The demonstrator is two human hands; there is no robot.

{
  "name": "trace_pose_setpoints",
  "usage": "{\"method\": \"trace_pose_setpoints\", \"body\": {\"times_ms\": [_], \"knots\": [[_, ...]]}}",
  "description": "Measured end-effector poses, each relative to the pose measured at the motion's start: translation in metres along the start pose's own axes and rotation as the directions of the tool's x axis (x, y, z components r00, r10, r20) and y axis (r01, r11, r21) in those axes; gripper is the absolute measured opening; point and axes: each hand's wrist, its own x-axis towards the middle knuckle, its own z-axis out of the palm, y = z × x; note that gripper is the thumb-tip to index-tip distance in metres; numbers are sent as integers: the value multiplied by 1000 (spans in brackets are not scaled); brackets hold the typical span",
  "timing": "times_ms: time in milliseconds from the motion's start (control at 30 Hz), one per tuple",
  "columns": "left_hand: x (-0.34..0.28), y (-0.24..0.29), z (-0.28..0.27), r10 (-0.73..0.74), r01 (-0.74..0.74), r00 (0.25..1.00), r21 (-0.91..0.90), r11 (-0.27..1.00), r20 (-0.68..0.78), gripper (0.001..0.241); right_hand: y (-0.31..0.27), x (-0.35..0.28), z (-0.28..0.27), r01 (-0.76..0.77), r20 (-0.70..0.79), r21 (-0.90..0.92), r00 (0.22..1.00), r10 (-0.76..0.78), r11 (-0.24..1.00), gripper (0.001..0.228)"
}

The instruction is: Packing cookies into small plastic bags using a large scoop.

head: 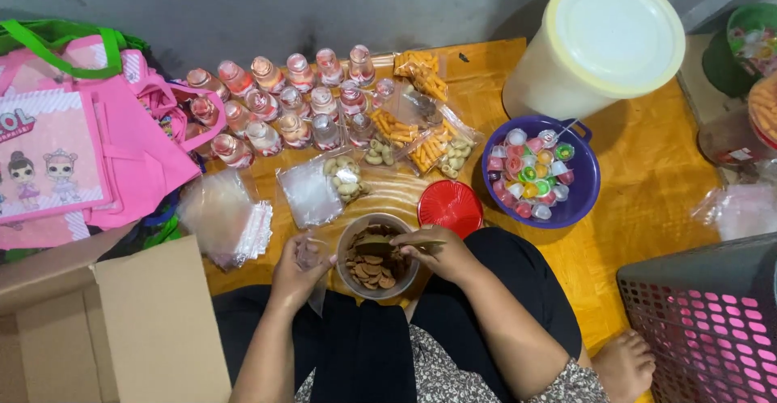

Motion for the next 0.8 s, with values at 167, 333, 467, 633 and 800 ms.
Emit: {"method": "trace_pose_setpoints", "body": {"times_ms": [167, 333, 467, 633, 800], "knots": [[-6, 1, 2, 40, -41, 997, 13, 999, 69, 77, 1, 7, -2, -180, 20, 112, 984, 178, 977, 29], [-14, 9, 5, 84, -92, 992, 72, 993, 96, 79, 23, 14, 1, -423, -36, 180, 900, 435, 888, 59], [-18, 12, 9, 151, -161, 985, 120, 980, 87, 78, 32, 12, 6, -446, -148, 349, 842, 519, 824, 61], [-21, 13, 15, 239, -250, 968, 190, 950, 77, 74, 24, -1, 14, -227, -428, 352, 824, 371, 908, 40], [-19, 5, 25, 321, -315, 947, 233, 920, 11, 76, 40, -7, 38, -14, -538, 355, 815, 217, 935, 43]]}}
